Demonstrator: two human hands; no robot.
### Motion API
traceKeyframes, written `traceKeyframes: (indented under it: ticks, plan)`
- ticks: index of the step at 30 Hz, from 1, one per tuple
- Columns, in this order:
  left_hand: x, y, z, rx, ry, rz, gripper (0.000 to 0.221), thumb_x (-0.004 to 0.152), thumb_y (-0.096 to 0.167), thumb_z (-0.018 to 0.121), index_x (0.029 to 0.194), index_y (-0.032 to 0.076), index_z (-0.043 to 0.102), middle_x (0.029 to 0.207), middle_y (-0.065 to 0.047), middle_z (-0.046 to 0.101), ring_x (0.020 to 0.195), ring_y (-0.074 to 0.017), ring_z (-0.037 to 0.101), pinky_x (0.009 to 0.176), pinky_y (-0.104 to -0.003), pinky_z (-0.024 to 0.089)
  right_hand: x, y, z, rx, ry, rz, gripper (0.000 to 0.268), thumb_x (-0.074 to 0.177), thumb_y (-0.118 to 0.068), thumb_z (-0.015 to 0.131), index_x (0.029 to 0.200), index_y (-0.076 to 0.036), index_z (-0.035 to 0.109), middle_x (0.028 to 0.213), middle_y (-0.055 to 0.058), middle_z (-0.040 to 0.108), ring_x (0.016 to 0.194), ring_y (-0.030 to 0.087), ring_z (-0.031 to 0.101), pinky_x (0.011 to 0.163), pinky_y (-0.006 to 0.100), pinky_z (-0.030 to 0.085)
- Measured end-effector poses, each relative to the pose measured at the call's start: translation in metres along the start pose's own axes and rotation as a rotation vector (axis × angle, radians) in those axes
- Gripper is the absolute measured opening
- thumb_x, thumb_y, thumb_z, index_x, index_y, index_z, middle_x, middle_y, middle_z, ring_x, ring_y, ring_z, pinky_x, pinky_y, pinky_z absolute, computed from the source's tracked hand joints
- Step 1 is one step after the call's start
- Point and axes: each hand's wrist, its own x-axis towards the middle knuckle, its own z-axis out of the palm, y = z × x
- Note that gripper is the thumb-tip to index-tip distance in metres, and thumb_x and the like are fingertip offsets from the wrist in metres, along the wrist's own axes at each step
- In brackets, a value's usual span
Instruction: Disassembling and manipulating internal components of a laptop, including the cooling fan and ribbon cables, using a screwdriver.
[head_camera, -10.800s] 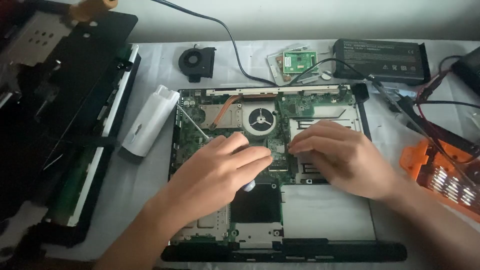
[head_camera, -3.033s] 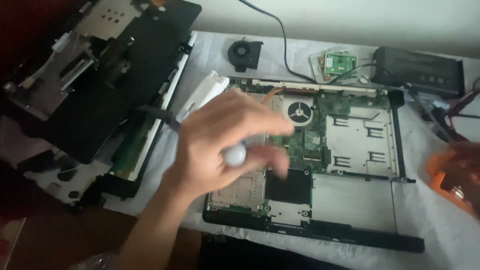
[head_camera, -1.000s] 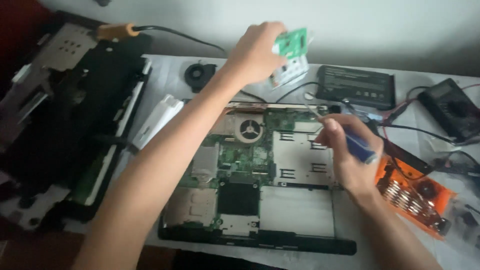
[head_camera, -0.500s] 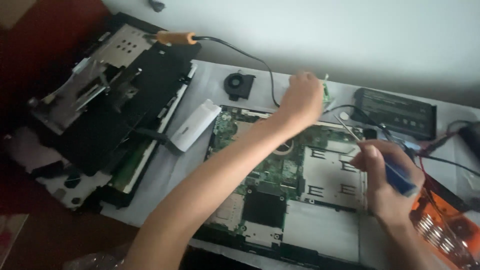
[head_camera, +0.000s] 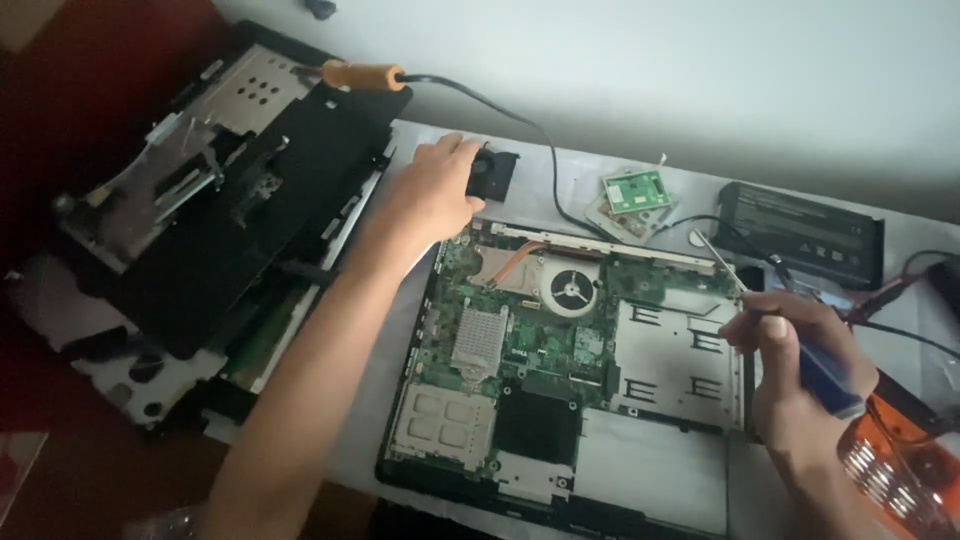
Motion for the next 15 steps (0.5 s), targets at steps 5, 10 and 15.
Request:
traceKeyframes:
  ticks: [5, 10, 15]
  plan:
    - [0.029, -0.007, 0.012, 0.006, -0.029, 0.138, 0.078, 0.090, 0.019, 0.077, 0.156, 0.009, 0.037, 0.160, -0.011, 0.040, 0.141, -0.0383, 0.040, 0.108, -0.054, 0.042, 0.001, 0.012, 0.000, 0.039, 0.015, -0.008, 0.031, 0.113, -0.026, 0.050, 0.114, 0.002, 0.063, 0.085, 0.015, 0.067, 0.071, 0.020, 0.065, 0.070, 0.029, 0.053]
    - [-0.005, 0.006, 0.000, 0.224, 0.062, 0.185, 0.068, 0.087, 0.029, 0.080, 0.141, -0.002, 0.052, 0.135, -0.021, 0.056, 0.117, -0.0401, 0.054, 0.098, -0.052, 0.047, 0.003, 0.009, 0.001, 0.075, 0.024, 0.043, 0.030, 0.112, -0.026, 0.052, 0.110, 0.001, 0.065, 0.084, 0.014, 0.067, 0.072, 0.020, 0.065, 0.068, 0.028, 0.052]
    - [-0.042, 0.005, -0.007, 0.032, 0.349, 0.240, 0.032, 0.093, 0.006, 0.070, 0.121, -0.003, 0.061, 0.124, -0.019, 0.058, 0.107, -0.0367, 0.060, 0.087, -0.047, 0.052, 0.005, 0.007, 0.002, 0.070, 0.003, 0.019, 0.029, 0.112, -0.024, 0.050, 0.112, 0.000, 0.066, 0.084, 0.013, 0.068, 0.072, 0.020, 0.067, 0.066, 0.028, 0.055]
